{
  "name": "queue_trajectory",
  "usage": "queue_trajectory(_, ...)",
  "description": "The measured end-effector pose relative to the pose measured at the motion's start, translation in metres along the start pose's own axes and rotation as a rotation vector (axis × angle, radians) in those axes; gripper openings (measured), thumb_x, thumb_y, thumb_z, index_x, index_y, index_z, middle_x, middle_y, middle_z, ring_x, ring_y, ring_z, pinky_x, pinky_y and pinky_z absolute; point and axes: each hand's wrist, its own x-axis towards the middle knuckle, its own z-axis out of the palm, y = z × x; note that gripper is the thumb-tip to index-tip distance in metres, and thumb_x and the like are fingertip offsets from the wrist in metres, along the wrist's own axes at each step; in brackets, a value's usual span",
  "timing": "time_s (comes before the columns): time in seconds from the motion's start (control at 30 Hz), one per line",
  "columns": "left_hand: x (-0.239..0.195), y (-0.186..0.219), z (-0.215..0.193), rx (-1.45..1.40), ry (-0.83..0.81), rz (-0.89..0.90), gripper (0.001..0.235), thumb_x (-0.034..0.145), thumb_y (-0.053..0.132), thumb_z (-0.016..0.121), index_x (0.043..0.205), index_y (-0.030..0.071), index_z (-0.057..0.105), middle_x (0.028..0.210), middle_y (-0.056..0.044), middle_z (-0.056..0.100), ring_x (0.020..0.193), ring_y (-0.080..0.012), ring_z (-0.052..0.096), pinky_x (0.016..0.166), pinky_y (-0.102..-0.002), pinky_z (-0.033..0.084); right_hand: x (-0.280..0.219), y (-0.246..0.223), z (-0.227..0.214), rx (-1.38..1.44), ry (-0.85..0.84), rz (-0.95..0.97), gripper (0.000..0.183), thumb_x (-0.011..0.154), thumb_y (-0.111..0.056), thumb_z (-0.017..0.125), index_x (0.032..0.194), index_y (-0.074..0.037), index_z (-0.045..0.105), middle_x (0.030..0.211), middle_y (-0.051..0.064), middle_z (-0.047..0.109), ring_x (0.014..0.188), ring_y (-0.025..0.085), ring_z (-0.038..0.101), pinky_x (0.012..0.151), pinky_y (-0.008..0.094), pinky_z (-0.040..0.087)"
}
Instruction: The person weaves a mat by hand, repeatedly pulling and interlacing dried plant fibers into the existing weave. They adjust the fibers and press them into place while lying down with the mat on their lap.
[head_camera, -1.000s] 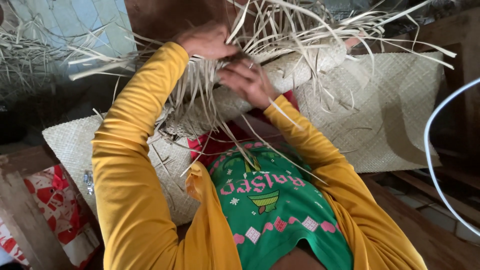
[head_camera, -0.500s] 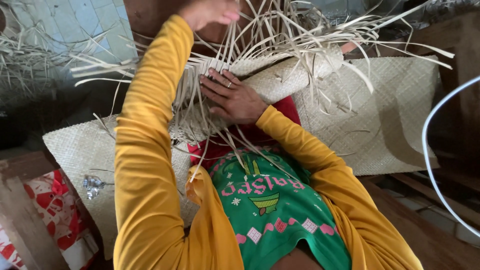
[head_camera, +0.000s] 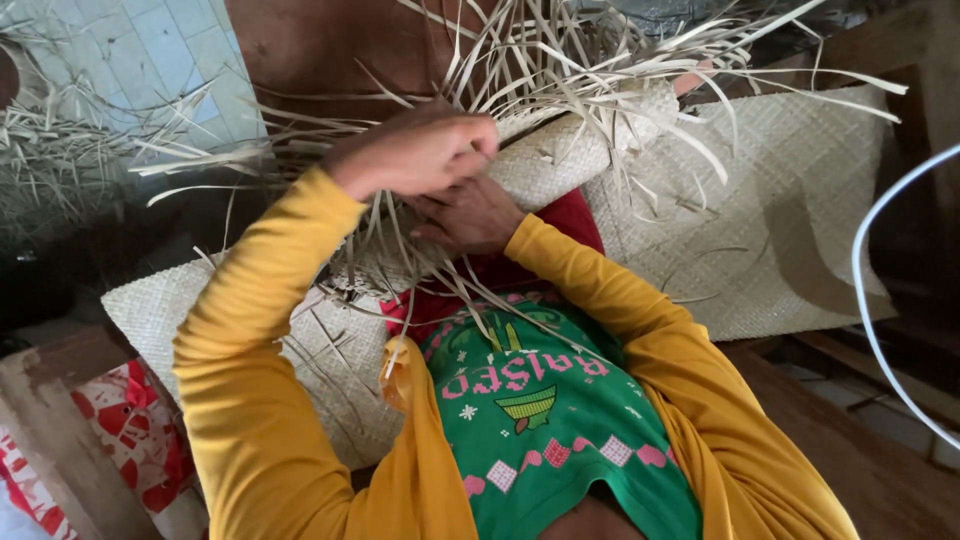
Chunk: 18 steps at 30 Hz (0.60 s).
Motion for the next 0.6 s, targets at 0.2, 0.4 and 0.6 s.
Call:
queue_trajectory(0.2,0.036,-0.064,0.012,0.735,0.047,-0.041,0.024,0.102,-0.009,0.059,0.083,0.004,0.063,0.06,-0.004,0.055,0.049,-0.0162,0.056,0.068,-0.042,0.061,0.0,0.002,0.001,-0.007,-0.035,-0.049,0.068,0.111,-0.056,0.037,0.16,-0.009,0.041,0.166,0.011,0.037,0.155,0.035,0.025,0.127,0.054,0.012)
queue_trajectory(0.4,0.065,-0.095,0.018,0.957,-0.058,-0.142,0.032,0.097,0.002,0.056,0.067,0.012,0.063,0.058,0.0,0.056,0.054,-0.0161,0.055,0.078,-0.044,0.055,-0.001,0.0,-0.001,0.024,0.008,-0.054,0.066,0.111,-0.055,0.041,0.157,-0.009,0.048,0.166,0.011,0.035,0.155,0.035,0.023,0.127,0.054,0.013)
queue_trajectory(0.6,0.067,-0.079,0.006,0.84,-0.144,-0.204,0.035,0.094,0.001,0.06,0.061,0.012,0.056,0.053,0.002,0.046,0.055,-0.0205,0.051,0.102,-0.055,0.04,0.0,0.0,-0.005,0.019,0.036,-0.054,0.064,0.111,-0.054,0.045,0.156,-0.009,0.05,0.166,0.01,0.036,0.155,0.034,0.024,0.127,0.052,0.014)
